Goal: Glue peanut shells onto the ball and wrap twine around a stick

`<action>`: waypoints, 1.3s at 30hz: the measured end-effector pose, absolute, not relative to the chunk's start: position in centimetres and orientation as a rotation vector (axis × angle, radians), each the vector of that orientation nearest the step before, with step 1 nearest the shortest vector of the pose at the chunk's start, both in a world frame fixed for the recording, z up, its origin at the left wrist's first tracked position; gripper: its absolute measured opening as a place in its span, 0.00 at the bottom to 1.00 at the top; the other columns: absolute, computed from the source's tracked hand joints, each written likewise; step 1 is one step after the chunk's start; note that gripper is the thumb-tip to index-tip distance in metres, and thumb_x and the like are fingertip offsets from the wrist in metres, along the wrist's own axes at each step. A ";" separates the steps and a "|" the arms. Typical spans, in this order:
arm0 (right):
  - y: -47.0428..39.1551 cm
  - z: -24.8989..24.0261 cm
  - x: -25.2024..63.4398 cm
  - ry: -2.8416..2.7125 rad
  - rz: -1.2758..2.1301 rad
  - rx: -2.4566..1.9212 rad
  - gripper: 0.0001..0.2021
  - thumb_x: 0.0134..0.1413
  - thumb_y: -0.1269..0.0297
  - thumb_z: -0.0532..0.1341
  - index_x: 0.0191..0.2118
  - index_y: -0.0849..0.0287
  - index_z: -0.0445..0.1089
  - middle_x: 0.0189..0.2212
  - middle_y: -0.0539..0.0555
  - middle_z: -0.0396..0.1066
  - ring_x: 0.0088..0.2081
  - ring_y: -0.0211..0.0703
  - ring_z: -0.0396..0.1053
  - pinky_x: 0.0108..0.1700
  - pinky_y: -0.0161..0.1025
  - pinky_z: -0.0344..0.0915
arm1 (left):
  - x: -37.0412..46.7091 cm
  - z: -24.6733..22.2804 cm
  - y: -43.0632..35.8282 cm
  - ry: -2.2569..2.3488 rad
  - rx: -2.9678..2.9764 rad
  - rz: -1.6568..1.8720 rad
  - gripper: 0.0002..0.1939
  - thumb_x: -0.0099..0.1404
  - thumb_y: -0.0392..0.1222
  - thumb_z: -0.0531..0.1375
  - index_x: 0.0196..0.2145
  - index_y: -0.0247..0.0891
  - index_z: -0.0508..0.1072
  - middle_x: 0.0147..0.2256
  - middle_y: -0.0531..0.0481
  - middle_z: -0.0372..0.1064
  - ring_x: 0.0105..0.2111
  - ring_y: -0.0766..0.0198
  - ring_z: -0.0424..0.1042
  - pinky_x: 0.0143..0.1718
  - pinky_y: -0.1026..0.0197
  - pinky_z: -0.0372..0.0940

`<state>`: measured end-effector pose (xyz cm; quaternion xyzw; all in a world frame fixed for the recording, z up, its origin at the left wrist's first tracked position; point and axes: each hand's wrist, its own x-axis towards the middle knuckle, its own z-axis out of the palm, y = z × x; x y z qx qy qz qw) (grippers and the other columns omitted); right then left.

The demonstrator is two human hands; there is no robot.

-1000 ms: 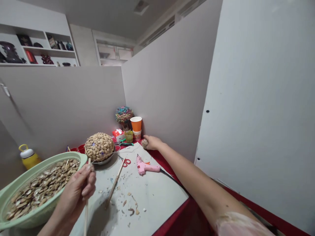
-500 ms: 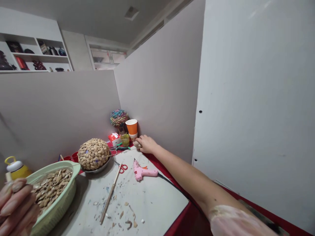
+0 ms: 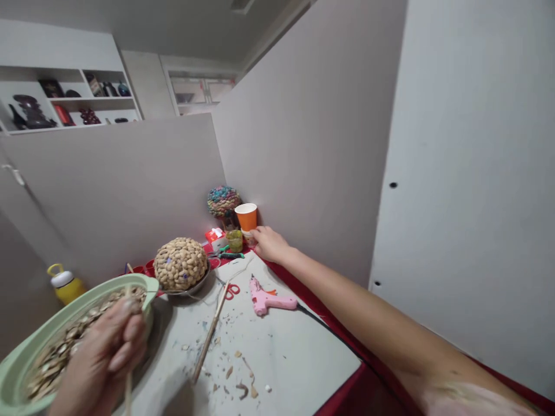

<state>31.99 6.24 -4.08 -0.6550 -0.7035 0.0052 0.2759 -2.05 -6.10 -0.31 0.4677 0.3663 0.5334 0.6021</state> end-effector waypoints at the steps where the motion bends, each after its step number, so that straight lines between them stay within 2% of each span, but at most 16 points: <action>1: 5.6 -3.0 30.5 -1.892 0.073 -1.663 0.15 0.63 0.62 0.59 0.54 0.60 0.66 0.54 0.60 0.65 0.52 0.52 0.66 0.53 0.54 0.64 | -0.9 -0.7 -6.0 0.843 1.144 1.210 0.19 0.60 0.47 0.65 0.23 0.37 0.60 0.17 0.62 0.52 0.13 0.78 0.43 0.13 0.76 0.47; 3: 3.9 -1.2 27.1 -1.927 0.225 -1.444 0.16 0.65 0.63 0.56 0.55 0.62 0.64 0.53 0.61 0.67 0.53 0.48 0.66 0.54 0.45 0.64 | 0.8 -1.3 -5.3 0.834 1.170 1.082 0.16 0.60 0.46 0.65 0.26 0.37 0.63 0.17 0.61 0.55 0.14 0.79 0.40 0.12 0.76 0.43; 4: 2.9 -0.5 25.4 -1.964 0.321 -1.326 0.17 0.65 0.61 0.55 0.56 0.60 0.64 0.53 0.59 0.68 0.51 0.45 0.68 0.50 0.40 0.67 | 1.4 -1.5 -4.8 0.828 1.173 1.042 0.15 0.60 0.46 0.65 0.26 0.37 0.63 0.17 0.61 0.55 0.14 0.79 0.39 0.12 0.75 0.43; 6: 1.2 -0.1 22.2 -2.022 0.498 -1.135 0.20 0.65 0.55 0.54 0.59 0.56 0.62 0.49 0.55 0.72 0.45 0.42 0.72 0.37 0.33 0.71 | 2.2 -1.8 -3.7 0.802 1.186 1.023 0.15 0.60 0.45 0.65 0.26 0.36 0.63 0.17 0.60 0.58 0.13 0.79 0.39 0.12 0.75 0.42; 7: 0.5 -0.2 20.9 -2.039 0.617 -1.032 0.22 0.65 0.53 0.53 0.60 0.56 0.60 0.47 0.54 0.73 0.42 0.40 0.73 0.30 0.31 0.70 | 2.4 -2.0 -3.2 0.791 1.198 1.028 0.15 0.59 0.46 0.65 0.26 0.36 0.64 0.17 0.60 0.58 0.13 0.79 0.40 0.12 0.75 0.42; 8: 0.2 -0.6 19.9 -1.980 0.906 -0.885 0.23 0.63 0.54 0.55 0.60 0.58 0.60 0.44 0.55 0.74 0.40 0.41 0.73 0.26 0.30 0.68 | 2.6 -2.1 -2.7 0.782 1.211 1.032 0.15 0.59 0.47 0.65 0.27 0.36 0.65 0.16 0.60 0.57 0.13 0.79 0.40 0.12 0.75 0.43; 9: 0.1 -1.2 19.1 -1.929 1.124 -0.777 0.22 0.62 0.54 0.57 0.57 0.59 0.62 0.38 0.54 0.75 0.35 0.40 0.73 0.23 0.29 0.65 | 2.8 -2.3 -2.2 0.776 1.225 1.037 0.16 0.58 0.48 0.66 0.26 0.35 0.65 0.15 0.61 0.56 0.13 0.79 0.41 0.13 0.74 0.43; 11: 0.6 -2.4 18.3 -1.830 1.271 -0.693 0.18 0.56 0.53 0.62 0.46 0.61 0.69 0.25 0.49 0.71 0.25 0.36 0.68 0.20 0.28 0.59 | 3.0 -2.8 -1.3 0.768 1.249 1.046 0.17 0.57 0.50 0.66 0.26 0.35 0.66 0.14 0.62 0.53 0.12 0.78 0.42 0.12 0.74 0.44; 13: 1.5 -3.5 18.2 -1.741 1.220 -0.688 0.17 0.48 0.52 0.67 0.34 0.63 0.71 0.20 0.46 0.66 0.22 0.33 0.62 0.21 0.28 0.57 | 3.1 -3.3 -0.6 0.767 1.262 1.053 0.16 0.57 0.50 0.66 0.27 0.35 0.67 0.15 0.62 0.54 0.12 0.79 0.41 0.12 0.74 0.43; 15: 2.3 -4.3 18.8 -1.665 1.161 -0.694 0.18 0.43 0.52 0.69 0.29 0.64 0.70 0.20 0.46 0.65 0.23 0.32 0.60 0.23 0.29 0.56 | 3.1 -4.0 -0.2 0.779 1.259 1.048 0.15 0.57 0.48 0.66 0.27 0.34 0.68 0.16 0.61 0.57 0.12 0.80 0.42 0.12 0.74 0.43; 17: 2.7 -4.7 19.7 -1.612 1.152 -0.702 0.18 0.42 0.51 0.69 0.27 0.64 0.71 0.20 0.46 0.65 0.22 0.32 0.59 0.23 0.30 0.56 | 3.1 -4.6 0.1 0.801 1.239 1.036 0.14 0.57 0.47 0.66 0.27 0.33 0.69 0.19 0.58 0.62 0.12 0.80 0.44 0.11 0.74 0.44; 20: 3.0 -4.9 21.2 -1.561 1.170 -0.724 0.17 0.42 0.52 0.69 0.27 0.63 0.70 0.16 0.43 0.60 0.18 0.30 0.54 0.20 0.30 0.52 | 3.0 -5.3 0.5 0.833 1.187 1.026 0.13 0.56 0.45 0.67 0.32 0.31 0.73 0.24 0.54 0.66 0.13 0.81 0.49 0.11 0.75 0.45; 24: 3.4 -5.0 22.8 -1.565 1.226 -0.726 0.17 0.43 0.52 0.68 0.26 0.62 0.68 0.13 0.40 0.54 0.15 0.28 0.49 0.17 0.29 0.47 | 3.0 -5.7 0.9 0.865 1.113 1.044 0.17 0.56 0.46 0.67 0.38 0.31 0.76 0.30 0.52 0.68 0.14 0.82 0.50 0.11 0.76 0.45; 31: 3.6 -4.9 24.2 -1.721 1.214 -0.701 0.11 0.43 0.60 0.67 0.25 0.64 0.70 0.14 0.41 0.57 0.16 0.29 0.51 0.19 0.30 0.47 | 2.9 -5.6 0.9 0.878 1.067 1.084 0.15 0.54 0.43 0.69 0.37 0.29 0.77 0.22 0.58 0.60 0.14 0.80 0.49 0.10 0.77 0.48; 36: 3.7 -5.0 23.9 -1.805 1.131 -0.675 0.05 0.43 0.68 0.65 0.24 0.64 0.72 0.18 0.44 0.64 0.21 0.31 0.57 0.23 0.30 0.51 | 3.5 -5.5 0.3 0.940 1.053 1.133 0.12 0.57 0.38 0.67 0.39 0.30 0.78 0.35 0.48 0.72 0.17 0.79 0.61 0.14 0.75 0.61; 39: 3.8 -5.2 23.5 -1.840 1.107 -0.654 0.05 0.45 0.68 0.64 0.24 0.64 0.73 0.18 0.45 0.66 0.22 0.32 0.59 0.24 0.30 0.53 | 3.9 -5.8 0.2 0.974 1.034 1.072 0.11 0.57 0.35 0.66 0.39 0.29 0.78 0.35 0.45 0.73 0.18 0.75 0.64 0.15 0.73 0.64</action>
